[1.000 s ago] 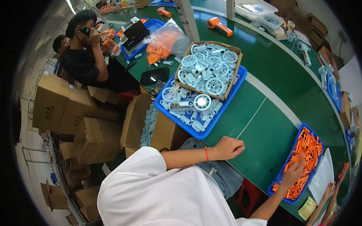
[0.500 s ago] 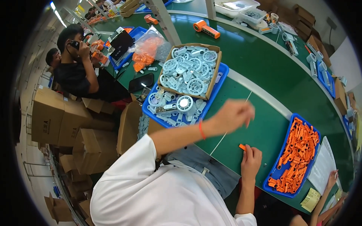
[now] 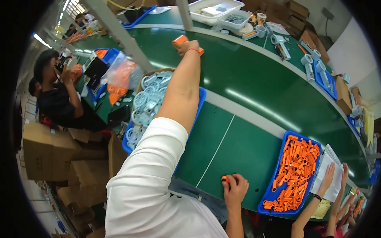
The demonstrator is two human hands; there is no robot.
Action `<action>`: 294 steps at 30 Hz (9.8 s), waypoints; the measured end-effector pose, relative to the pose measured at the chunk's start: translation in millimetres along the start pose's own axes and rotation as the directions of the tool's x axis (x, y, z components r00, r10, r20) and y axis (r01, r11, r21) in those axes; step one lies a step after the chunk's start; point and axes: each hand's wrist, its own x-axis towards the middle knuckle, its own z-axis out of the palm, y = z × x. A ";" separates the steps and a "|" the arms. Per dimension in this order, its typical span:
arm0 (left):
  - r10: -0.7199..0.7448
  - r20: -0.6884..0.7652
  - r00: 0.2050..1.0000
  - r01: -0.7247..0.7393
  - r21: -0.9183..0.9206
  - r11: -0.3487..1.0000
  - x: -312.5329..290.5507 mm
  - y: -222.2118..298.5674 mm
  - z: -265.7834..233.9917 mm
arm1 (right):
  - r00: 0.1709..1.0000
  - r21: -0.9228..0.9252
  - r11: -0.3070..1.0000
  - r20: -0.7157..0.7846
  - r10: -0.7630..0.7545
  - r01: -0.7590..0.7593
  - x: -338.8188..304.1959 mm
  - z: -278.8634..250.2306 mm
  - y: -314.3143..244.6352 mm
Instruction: Assembling various plastic parts for toys or small appliances on a manufacturing production line.
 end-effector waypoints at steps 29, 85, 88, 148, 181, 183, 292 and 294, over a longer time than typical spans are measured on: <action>0.903 0.252 0.348 0.171 -0.964 0.203 -244.3 -18.2 -230.3 | 0.935 0.646 0.715 -0.004 0.354 -0.267 -29.9 -15.8 -0.5; 0.407 0.911 -0.070 -0.378 -0.402 0.834 -228.2 -267.3 -348.1 | 0.838 0.697 0.488 0.327 0.437 -0.526 -0.9 -33.3 -65.0; 0.454 0.890 -0.040 -0.397 -0.432 0.810 -232.3 -267.1 -351.6 | 0.857 0.653 0.565 0.298 0.420 -0.504 -0.9 -33.2 -64.1; 0.811 0.444 -0.380 -0.826 -0.558 -0.082 -227.6 -260.4 -327.9 | 0.964 -0.216 0.952 0.201 -0.172 0.215 10.8 -5.6 -26.4; 0.649 0.461 -0.605 -0.776 -0.523 -0.352 -225.3 -267.4 -303.1 | 0.967 -0.026 0.967 0.051 -0.251 0.253 -27.8 -10.8 -0.1; 0.658 0.450 -0.603 -0.775 -0.526 -0.350 -225.8 -269.3 -302.0 | 0.963 -0.026 0.963 -0.003 -0.269 0.268 -29.4 -6.7 2.7; 0.343 0.939 -0.015 0.461 -0.298 0.836 -206.7 -169.4 -336.7 | 0.880 -0.234 0.864 -0.291 0.375 -0.446 1.8 -110.5 140.9; 0.228 0.971 -0.072 0.627 -0.134 0.768 -207.2 -214.5 -345.6 | 0.837 -0.223 0.818 -0.296 0.461 -0.530 5.0 -118.0 119.0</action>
